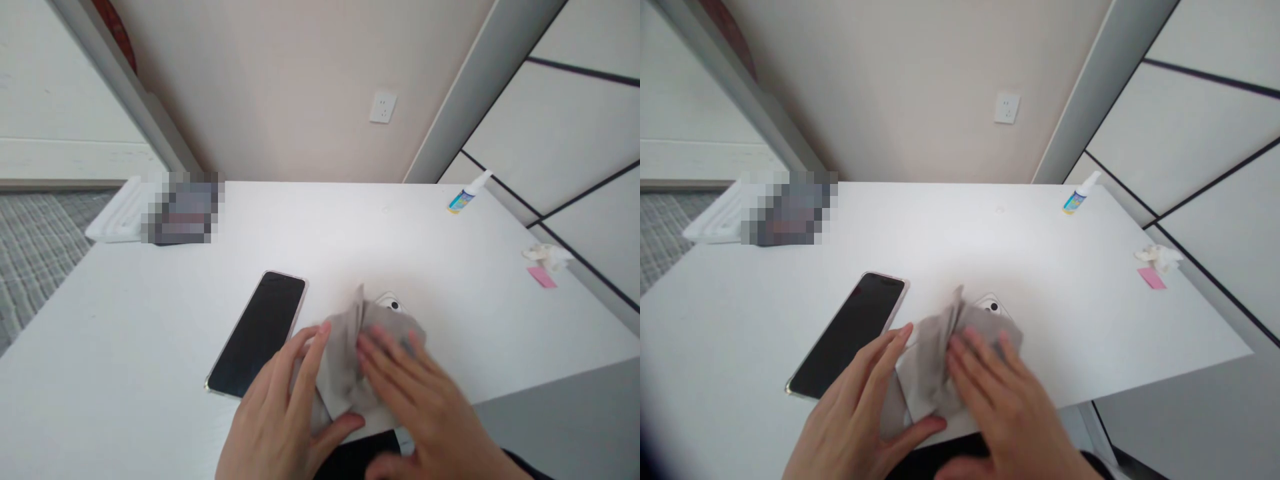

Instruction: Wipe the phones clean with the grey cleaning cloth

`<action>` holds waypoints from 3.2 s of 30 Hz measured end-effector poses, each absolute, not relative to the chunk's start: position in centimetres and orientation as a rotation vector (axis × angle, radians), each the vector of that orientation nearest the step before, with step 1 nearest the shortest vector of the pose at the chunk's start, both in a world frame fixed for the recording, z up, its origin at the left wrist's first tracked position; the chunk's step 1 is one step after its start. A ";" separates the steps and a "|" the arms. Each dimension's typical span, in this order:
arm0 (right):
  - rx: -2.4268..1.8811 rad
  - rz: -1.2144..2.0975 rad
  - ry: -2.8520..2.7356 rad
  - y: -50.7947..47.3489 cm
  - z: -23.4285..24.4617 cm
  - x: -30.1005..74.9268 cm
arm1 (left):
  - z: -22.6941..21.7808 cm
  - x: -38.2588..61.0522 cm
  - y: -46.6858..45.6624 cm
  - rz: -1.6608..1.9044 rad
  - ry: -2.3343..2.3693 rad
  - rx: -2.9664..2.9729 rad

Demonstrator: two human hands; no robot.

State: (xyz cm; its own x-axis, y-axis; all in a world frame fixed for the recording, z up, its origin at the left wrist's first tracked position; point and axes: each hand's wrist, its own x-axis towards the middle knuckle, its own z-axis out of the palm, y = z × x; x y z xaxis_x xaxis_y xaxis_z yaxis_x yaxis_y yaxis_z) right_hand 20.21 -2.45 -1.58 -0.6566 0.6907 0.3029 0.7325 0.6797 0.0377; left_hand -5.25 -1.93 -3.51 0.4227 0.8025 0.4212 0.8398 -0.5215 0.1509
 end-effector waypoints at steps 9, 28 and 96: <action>-1.249 -0.210 -2.660 -1.7 -1.8 20.8 | -2.9 -4.9 -2.0 -0.672 -1.533 -2.584; -1.337 -0.231 -2.561 -1.1 -1.7 20.6 | -3.0 -5.0 -1.9 -0.666 -1.547 -2.565; -1.147 -0.181 -2.648 -2.2 -1.8 20.8 | -2.6 -5.0 -1.6 -0.693 -1.575 -2.639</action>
State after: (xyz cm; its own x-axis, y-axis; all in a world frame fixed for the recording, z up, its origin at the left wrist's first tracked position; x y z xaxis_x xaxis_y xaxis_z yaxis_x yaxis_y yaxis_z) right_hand 20.81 -2.20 -1.84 -0.6593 0.6997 0.2753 0.7306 0.6827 0.0147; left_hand -4.99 -1.65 -2.65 0.4031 0.8396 0.3641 0.8356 -0.4999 0.2277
